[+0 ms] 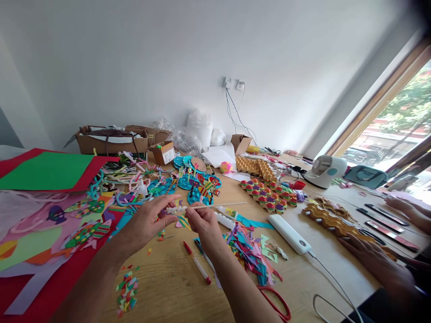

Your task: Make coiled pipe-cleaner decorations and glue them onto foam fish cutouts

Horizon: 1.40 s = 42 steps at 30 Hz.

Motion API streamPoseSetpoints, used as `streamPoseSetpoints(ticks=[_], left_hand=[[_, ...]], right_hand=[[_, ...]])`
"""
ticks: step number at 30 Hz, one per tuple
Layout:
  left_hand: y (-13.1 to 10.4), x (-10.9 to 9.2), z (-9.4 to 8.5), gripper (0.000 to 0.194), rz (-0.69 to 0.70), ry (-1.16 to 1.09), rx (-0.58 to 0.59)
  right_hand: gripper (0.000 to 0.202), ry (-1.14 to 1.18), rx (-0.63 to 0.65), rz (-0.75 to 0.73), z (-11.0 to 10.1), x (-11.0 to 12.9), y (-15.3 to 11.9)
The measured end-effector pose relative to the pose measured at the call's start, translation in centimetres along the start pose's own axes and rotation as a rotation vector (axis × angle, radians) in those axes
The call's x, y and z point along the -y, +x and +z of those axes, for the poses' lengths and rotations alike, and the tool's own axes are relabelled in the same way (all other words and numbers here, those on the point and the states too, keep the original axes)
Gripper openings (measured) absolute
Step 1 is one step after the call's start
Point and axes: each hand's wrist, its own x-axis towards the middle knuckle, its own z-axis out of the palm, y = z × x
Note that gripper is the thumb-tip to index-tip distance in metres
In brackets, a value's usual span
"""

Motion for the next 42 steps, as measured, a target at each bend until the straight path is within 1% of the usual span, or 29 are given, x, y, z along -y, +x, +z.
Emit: streamPoseSetpoints(ticks=[4, 8, 10, 12, 14, 16, 18, 20, 23, 26, 29, 32, 34, 36, 38, 39, 40, 41, 42], left_hand=[[0.0, -0.7, 0.4, 0.020, 0.036, 0.064, 0.021], [0.0, -0.3, 1.2, 0.020, 0.046, 0.144, -0.064], [0.0, 0.1, 1.5, 0.022, 0.059, 0.171, -0.115], [0.0, 0.6, 1.8, 0.023, 0.073, 0.191, -0.142], [0.1, 1.1, 2.0, 0.023, 0.081, 0.215, -0.146], [0.1, 1.5, 2.3, 0.023, 0.067, 0.252, -0.125], [0.1, 1.7, 2.6, 0.023, 0.036, 0.291, -0.085], [0.0, 1.7, 2.9, 0.024, 0.009, 0.314, -0.051], [-0.1, 1.5, 3.5, 0.023, -0.017, 0.310, 0.012], [-0.2, 0.8, 3.6, 0.025, -0.046, 0.294, 0.133], [-0.2, 0.0, 3.2, 0.025, -0.056, 0.236, 0.237], [-0.2, -0.8, 2.4, 0.027, -0.059, 0.136, 0.312], [-0.2, -1.2, 2.1, 0.028, -0.044, 0.096, 0.333], [-0.3, -1.3, 1.9, 0.026, -0.001, 0.029, 0.363], [-0.5, -1.3, 1.9, 0.022, 0.003, -0.126, 0.422], [-0.6, -1.2, 1.9, 0.022, -0.025, -0.224, 0.449], [-0.7, -1.1, 1.8, 0.022, -0.067, -0.321, 0.469], [-0.8, -1.0, 1.8, 0.024, -0.116, -0.410, 0.480], [-0.8, -1.0, 1.8, 0.026, -0.160, -0.486, 0.475]], right_hand=[[0.034, -0.023, 0.020, -0.010, 0.5, 0.1, -0.1], [0.034, 0.019, -0.016, 0.077, 1.0, -0.4, -0.1], [0.030, -0.053, -0.052, 0.075, 1.1, -0.6, -0.2], [0.023, -0.262, -0.093, 0.022, 1.2, -0.6, -0.4], [0.016, -0.587, -0.114, -0.030, 1.2, -0.3, -0.8], [0.015, -0.957, -0.100, -0.031, 1.1, 0.2, -1.2], [0.016, -1.273, -0.036, -0.006, 0.9, 1.0, -1.5], [0.019, -1.484, 0.057, -0.015, 0.7, 2.1, -1.8], [0.020, -1.651, 0.241, -0.069, 0.1, 4.1, -1.8], [0.021, -1.742, 0.431, -0.091, -0.7, 6.4, -1.2], [0.017, -1.739, 0.578, -0.143, -1.7, 8.4, -0.3], [0.013, -1.589, 0.670, -0.187, -2.7, 9.7, 0.8], [0.014, -1.470, 0.711, -0.194, -3.3, 10.0, 1.6], [0.015, -1.344, 0.810, -0.190, -4.0, 10.0, 2.3], [0.013, -1.150, 0.938, -0.143, -4.7, 9.6, 2.8], [0.012, -1.036, 0.977, -0.111, -5.1, 9.4, 3.0], [0.012, -0.930, 0.978, -0.086, -5.4, 9.1, 3.1], [0.012, -0.850, 0.944, -0.071, -5.7, 8.7, 3.1], [0.013, -0.802, 0.879, -0.070, -5.8, 8.2, 3.0]])
